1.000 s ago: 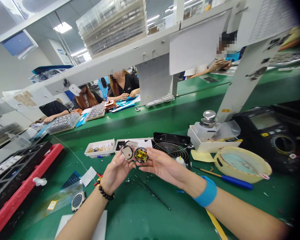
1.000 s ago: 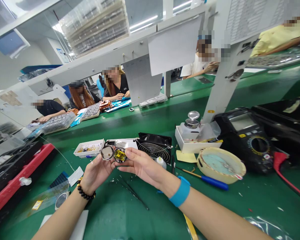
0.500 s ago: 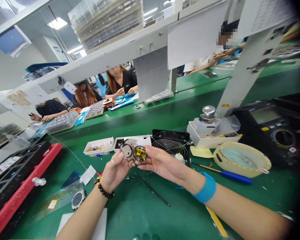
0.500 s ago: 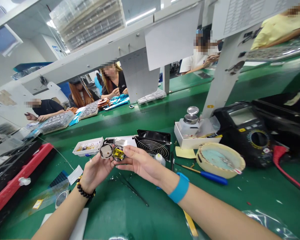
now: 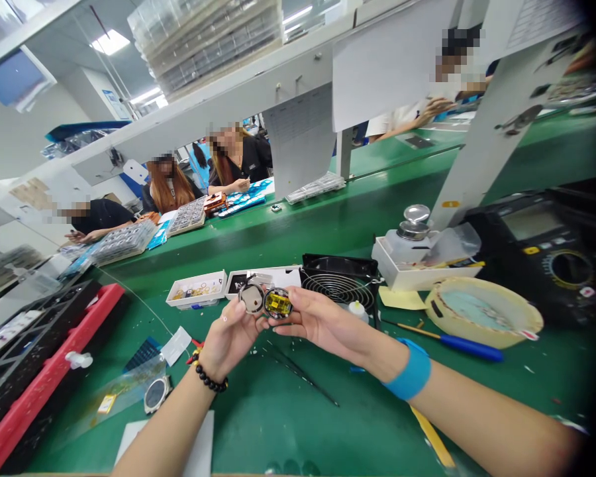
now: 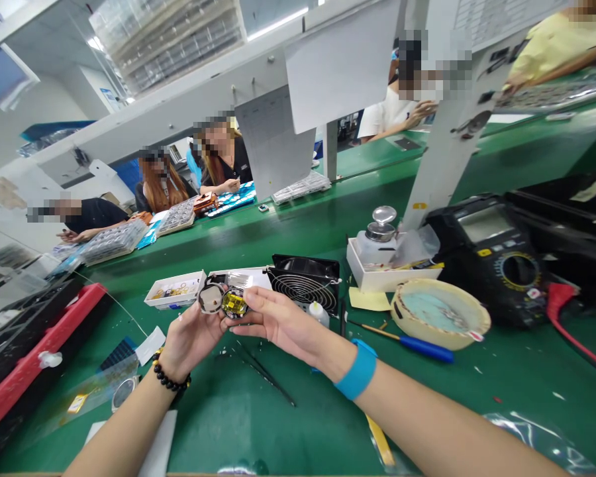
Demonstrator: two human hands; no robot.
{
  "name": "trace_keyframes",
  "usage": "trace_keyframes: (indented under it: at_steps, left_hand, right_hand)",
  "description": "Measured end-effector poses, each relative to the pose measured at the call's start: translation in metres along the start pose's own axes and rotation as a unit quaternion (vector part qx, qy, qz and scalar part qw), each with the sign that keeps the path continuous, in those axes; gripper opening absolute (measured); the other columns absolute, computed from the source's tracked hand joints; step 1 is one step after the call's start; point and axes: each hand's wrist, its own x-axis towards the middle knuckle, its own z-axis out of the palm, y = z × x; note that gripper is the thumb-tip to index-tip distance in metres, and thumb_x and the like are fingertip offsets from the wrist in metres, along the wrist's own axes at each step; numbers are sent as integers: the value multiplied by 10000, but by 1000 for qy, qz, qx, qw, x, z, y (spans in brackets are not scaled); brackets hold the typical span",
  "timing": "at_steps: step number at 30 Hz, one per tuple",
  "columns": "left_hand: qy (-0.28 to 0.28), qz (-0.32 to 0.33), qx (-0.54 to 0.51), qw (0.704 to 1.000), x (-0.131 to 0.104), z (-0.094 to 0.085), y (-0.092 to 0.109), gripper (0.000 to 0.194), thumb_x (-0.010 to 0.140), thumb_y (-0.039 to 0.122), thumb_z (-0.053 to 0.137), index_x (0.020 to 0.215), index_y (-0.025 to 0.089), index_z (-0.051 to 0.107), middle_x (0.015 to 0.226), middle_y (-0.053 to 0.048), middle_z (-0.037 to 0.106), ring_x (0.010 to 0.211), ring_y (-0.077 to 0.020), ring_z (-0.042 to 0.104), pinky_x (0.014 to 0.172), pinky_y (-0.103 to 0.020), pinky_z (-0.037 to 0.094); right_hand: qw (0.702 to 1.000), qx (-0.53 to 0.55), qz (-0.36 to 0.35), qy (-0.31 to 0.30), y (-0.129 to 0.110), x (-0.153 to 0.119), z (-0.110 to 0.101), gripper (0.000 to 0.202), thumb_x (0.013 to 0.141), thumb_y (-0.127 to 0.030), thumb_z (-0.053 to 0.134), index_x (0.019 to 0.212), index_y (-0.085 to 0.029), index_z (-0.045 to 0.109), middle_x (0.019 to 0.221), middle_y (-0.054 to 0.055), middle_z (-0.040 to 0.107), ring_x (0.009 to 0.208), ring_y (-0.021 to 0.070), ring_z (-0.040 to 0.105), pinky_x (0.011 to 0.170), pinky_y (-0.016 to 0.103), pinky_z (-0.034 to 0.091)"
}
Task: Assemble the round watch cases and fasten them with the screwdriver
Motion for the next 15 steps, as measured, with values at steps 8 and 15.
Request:
trace_keyframes:
  at_steps: [8,15]
  left_hand:
    - [0,0,4,1000,0,-1,-1,406,815,409,823,1145,185,744,1193,-86,752,934,-188,698,816,-290,568]
    - [-5,-1,6,1000,0,-1,-1,423,825,404,820,1174,181,734,1202,-89,749,944,-182,696,820,-280,572]
  right_hand:
    - [1000,-4,-2,-10,0,0,0,337,928,-427,786,1102,-155,690,1089,89,758,971,172,757,865,256,641]
    - [1000,-3,-3,-10,1,0,-1,333,920,-421,796,1095,-156,696,1074,85,762,966,173,760,855,253,642]
